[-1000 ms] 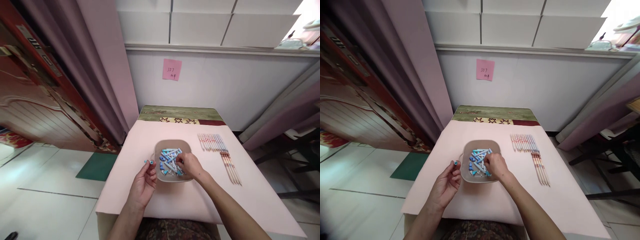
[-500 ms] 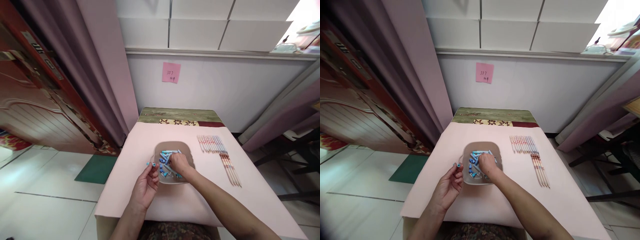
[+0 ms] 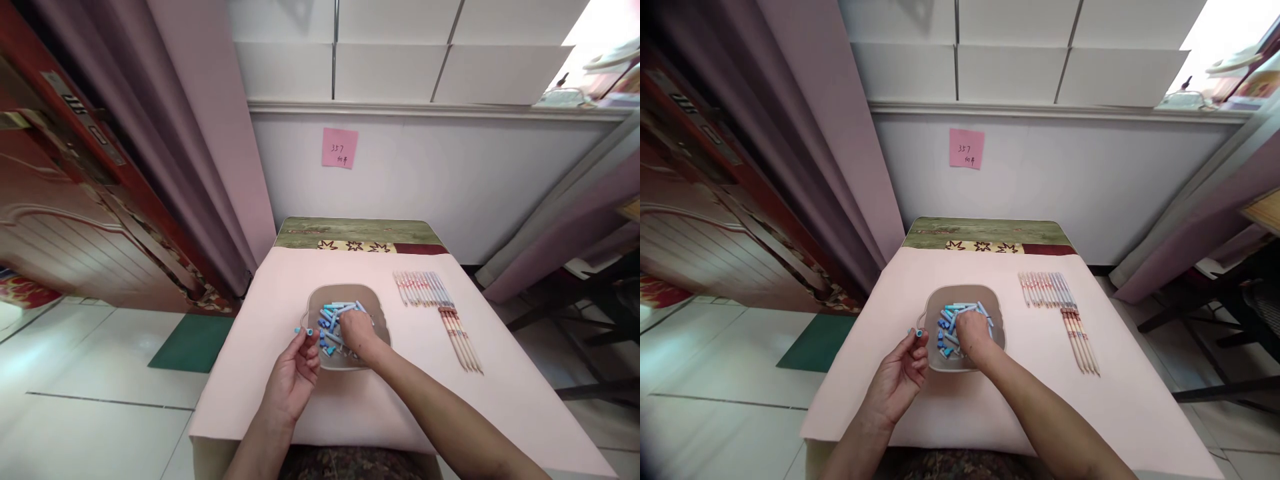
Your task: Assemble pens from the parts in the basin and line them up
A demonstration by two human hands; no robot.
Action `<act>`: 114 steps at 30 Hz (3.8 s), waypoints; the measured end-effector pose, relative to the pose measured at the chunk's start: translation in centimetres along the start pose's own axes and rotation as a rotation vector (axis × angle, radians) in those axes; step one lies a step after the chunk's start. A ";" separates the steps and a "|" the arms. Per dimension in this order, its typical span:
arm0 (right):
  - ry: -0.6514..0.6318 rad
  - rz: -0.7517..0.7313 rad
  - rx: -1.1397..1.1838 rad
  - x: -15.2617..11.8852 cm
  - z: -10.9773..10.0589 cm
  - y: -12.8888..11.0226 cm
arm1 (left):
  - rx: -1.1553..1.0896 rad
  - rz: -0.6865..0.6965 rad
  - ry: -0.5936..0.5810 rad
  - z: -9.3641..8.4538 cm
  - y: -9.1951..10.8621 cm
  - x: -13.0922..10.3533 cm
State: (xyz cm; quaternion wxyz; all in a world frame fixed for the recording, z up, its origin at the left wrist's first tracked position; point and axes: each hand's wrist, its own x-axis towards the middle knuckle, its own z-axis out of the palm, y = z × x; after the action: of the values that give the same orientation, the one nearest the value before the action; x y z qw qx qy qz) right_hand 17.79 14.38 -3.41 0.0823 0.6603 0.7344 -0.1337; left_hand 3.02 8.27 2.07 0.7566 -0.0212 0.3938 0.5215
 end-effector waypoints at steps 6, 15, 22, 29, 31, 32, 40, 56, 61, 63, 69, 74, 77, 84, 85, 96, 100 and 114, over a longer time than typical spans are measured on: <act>0.054 0.009 0.056 -0.3 0.0 0.5 | 0.007 0.009 -0.004 0.3 -0.1 -0.4; 0.058 -0.082 0.204 -0.9 -1.2 3.4 | 0.016 0.000 0.008 0.3 -0.3 -0.1; 0.076 -0.107 0.214 -0.8 -0.9 3.6 | 0.023 0.004 0.003 0.5 -0.5 -0.1; 0.096 -0.115 0.141 -0.3 -0.7 2.7 | 0.024 0.012 0.000 0.6 -0.3 0.0; 0.088 -0.096 0.116 0.0 -0.4 2.2 | 0.024 0.010 -0.006 0.6 -0.3 0.0; 0.084 -0.082 0.105 0.2 -0.1 2.0 | 0.023 0.008 -0.007 0.5 -0.3 0.0; 0.073 -0.039 0.130 0.4 0.4 0.6 | 0.029 0.004 0.000 0.4 -0.2 0.0; 0.021 -0.132 0.980 -3.0 -2.6 4.1 | 0.086 0.013 -0.025 1.0 -1.0 0.9; -0.004 -0.227 1.500 -5.0 -4.0 3.7 | 0.101 -0.029 -0.051 2.0 -1.6 1.4; 0.009 -0.237 1.499 -5.5 -4.3 3.6 | 0.083 -0.033 -0.082 2.4 -1.9 1.5; 0.166 -0.199 1.236 -6.1 -4.0 3.7 | 0.040 0.011 -0.110 3.4 -3.0 1.8; 0.245 -0.212 1.175 -6.3 -3.9 4.4 | -0.009 0.084 -0.053 3.9 -3.3 2.2; 0.320 -0.190 1.102 -6.5 -4.0 4.7 | -0.021 0.065 -0.035 4.1 -3.4 2.3; 0.374 -0.185 1.159 -6.5 -3.9 4.7 | -0.075 0.055 -0.034 4.2 -3.4 2.8; 0.362 -0.179 1.197 -6.5 -3.9 4.6 | -0.082 0.053 -0.036 4.3 -3.3 2.8; 0.331 -0.212 1.159 -6.8 -4.4 3.9 | -0.075 0.029 -0.046 4.2 -2.9 2.2; 0.325 -0.204 1.106 -6.6 -4.3 3.8 | -0.054 0.021 -0.042 4.0 -3.1 2.1; 0.211 -0.083 1.405 -6.2 -2.7 2.8 | -0.054 0.022 -0.077 3.6 -3.0 1.8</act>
State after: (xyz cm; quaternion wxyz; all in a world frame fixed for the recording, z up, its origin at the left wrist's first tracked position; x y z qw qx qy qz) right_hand 21.47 9.55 0.78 -0.4397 0.5379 0.5032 -0.5139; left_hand 7.76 9.94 2.28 0.7646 -0.0173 0.3501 0.5408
